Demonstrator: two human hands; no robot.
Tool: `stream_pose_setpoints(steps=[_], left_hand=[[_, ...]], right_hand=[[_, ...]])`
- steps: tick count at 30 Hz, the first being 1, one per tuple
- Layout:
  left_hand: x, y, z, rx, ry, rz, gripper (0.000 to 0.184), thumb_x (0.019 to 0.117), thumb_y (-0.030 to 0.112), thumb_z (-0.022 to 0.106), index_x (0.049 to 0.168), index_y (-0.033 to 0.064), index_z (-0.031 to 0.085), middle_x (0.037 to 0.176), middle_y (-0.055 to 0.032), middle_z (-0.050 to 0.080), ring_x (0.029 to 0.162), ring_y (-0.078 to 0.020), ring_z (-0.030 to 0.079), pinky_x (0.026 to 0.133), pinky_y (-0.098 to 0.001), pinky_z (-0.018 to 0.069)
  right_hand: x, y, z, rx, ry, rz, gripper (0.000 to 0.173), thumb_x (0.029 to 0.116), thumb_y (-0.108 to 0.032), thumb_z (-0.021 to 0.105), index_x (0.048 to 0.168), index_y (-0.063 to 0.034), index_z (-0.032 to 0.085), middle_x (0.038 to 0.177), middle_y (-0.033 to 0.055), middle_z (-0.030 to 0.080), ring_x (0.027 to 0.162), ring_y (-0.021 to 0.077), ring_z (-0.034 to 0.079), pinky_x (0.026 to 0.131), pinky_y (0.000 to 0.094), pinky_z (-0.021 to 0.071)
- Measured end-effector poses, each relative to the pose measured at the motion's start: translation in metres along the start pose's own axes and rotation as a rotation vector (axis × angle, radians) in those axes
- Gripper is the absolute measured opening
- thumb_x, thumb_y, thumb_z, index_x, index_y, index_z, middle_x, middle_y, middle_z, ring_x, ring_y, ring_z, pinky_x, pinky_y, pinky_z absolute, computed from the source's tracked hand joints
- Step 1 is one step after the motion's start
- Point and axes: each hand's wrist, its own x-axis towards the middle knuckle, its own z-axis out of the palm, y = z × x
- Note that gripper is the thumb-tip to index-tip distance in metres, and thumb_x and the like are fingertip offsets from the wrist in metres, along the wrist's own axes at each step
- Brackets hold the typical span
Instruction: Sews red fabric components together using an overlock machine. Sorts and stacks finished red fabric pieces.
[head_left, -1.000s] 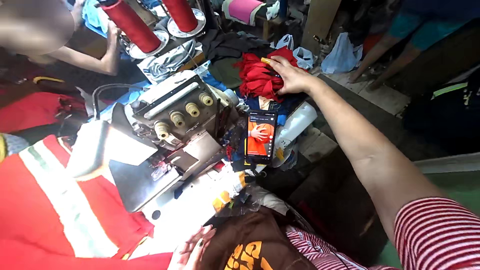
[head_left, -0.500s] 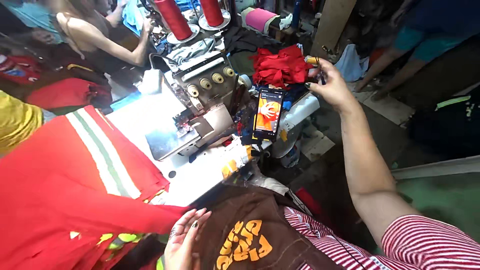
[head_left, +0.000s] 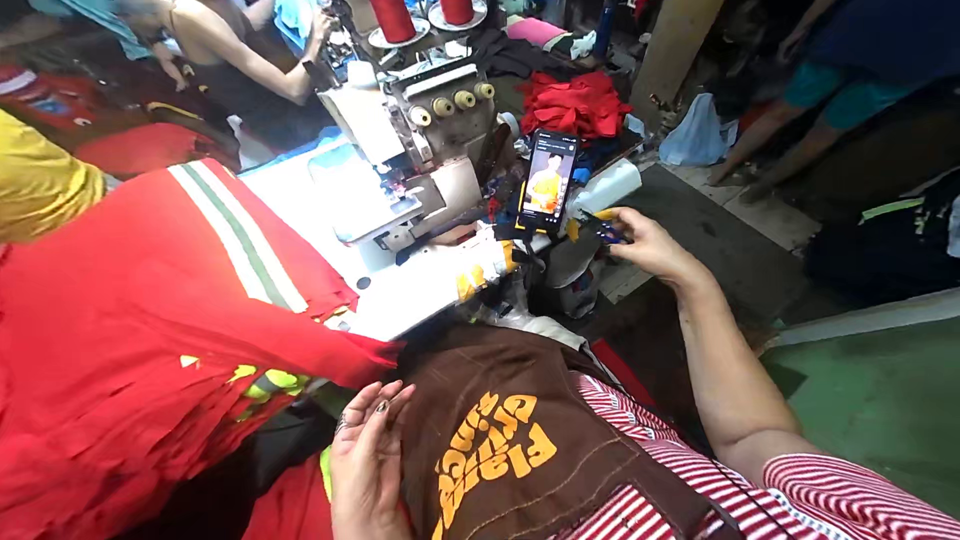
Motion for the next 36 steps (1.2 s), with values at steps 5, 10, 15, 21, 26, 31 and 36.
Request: stream_pose_setpoints(steps=[5,10,15,21,26,31,36], left_hand=[[0.002,-0.004,-0.001,-0.04,0.055,-0.014,0.027,0.098,-0.005,0.045,0.117,0.0069,0.06,0.104,-0.0086,0.077,0.092,-0.021,0.076,0.08,-0.0351,0.0643],[0.01,0.0,-0.002,0.007,0.093,-0.039,0.028,0.099,-0.005,0.039,0.118,0.0083,0.056,0.103,-0.0053,0.076,0.091,-0.0194,0.076,0.082,-0.0347,0.0636],[0.018,0.003,-0.007,0.09,0.211,-0.006,0.03,0.0987,-0.008,0.037,0.119,0.0072,0.053,0.1,-0.0021,0.076,0.091,-0.0173,0.075,0.084,-0.0344,0.063],[0.032,0.006,-0.02,0.346,0.413,0.224,0.03,0.0946,-0.012,0.042,0.123,-0.0039,0.048,0.102,-0.0004,0.068,0.088,-0.0078,0.071,0.081,-0.0274,0.0607],[0.045,-0.006,-0.029,0.566,0.535,0.204,0.048,0.0969,0.001,0.056,0.141,-0.0097,0.041,0.127,-0.0162,0.052,0.107,-0.0102,0.056,0.086,-0.026,0.0515],[0.062,-0.031,-0.03,0.615,0.451,0.092,0.048,0.097,0.008,0.065,0.136,-0.0126,0.046,0.122,-0.0231,0.062,0.101,-0.0153,0.064,0.087,-0.0315,0.0549],[0.056,-0.022,-0.013,0.263,0.396,-0.03,0.025,0.1014,0.001,0.055,0.125,-0.0089,0.051,0.1,-0.0125,0.068,0.083,-0.0177,0.071,0.075,-0.0375,0.0635]], right_hand=[[0.008,-0.043,0.059,-0.283,-0.229,-0.069,0.045,0.0866,-0.005,0.075,0.13,-0.0062,0.065,0.119,0.0198,0.063,0.106,0.0336,0.064,0.091,0.0535,0.0544],[0.023,-0.052,0.134,-0.546,-0.674,0.062,0.04,0.0993,-0.014,0.059,0.136,0.0018,0.058,0.133,0.0269,0.058,0.124,0.0427,0.058,0.104,0.0599,0.0456],[0.042,-0.052,0.183,-0.658,-0.722,0.268,0.034,0.1033,-0.011,0.05,0.132,0.0067,0.057,0.136,0.0292,0.055,0.124,0.0457,0.058,0.098,0.062,0.0487],[0.053,-0.036,0.21,-0.639,-0.677,0.319,0.037,0.1045,-0.016,0.052,0.13,0.0099,0.057,0.138,0.0327,0.052,0.12,0.0479,0.06,0.096,0.0619,0.0506],[0.052,-0.025,0.208,-0.652,-0.769,0.276,0.045,0.1015,-0.013,0.059,0.14,0.0068,0.049,0.147,0.0318,0.044,0.119,0.0494,0.06,0.095,0.0626,0.0515],[0.049,-0.057,0.17,-0.713,-0.909,0.103,0.042,0.1032,-0.021,0.059,0.139,0.001,0.056,0.137,0.0294,0.055,0.12,0.0497,0.059,0.096,0.0684,0.0472],[0.044,-0.081,0.174,-0.406,-0.716,-0.566,0.032,0.1049,-0.015,0.053,0.134,-0.0102,0.065,0.112,0.0177,0.071,0.1,0.0347,0.071,0.085,0.055,0.0575]])
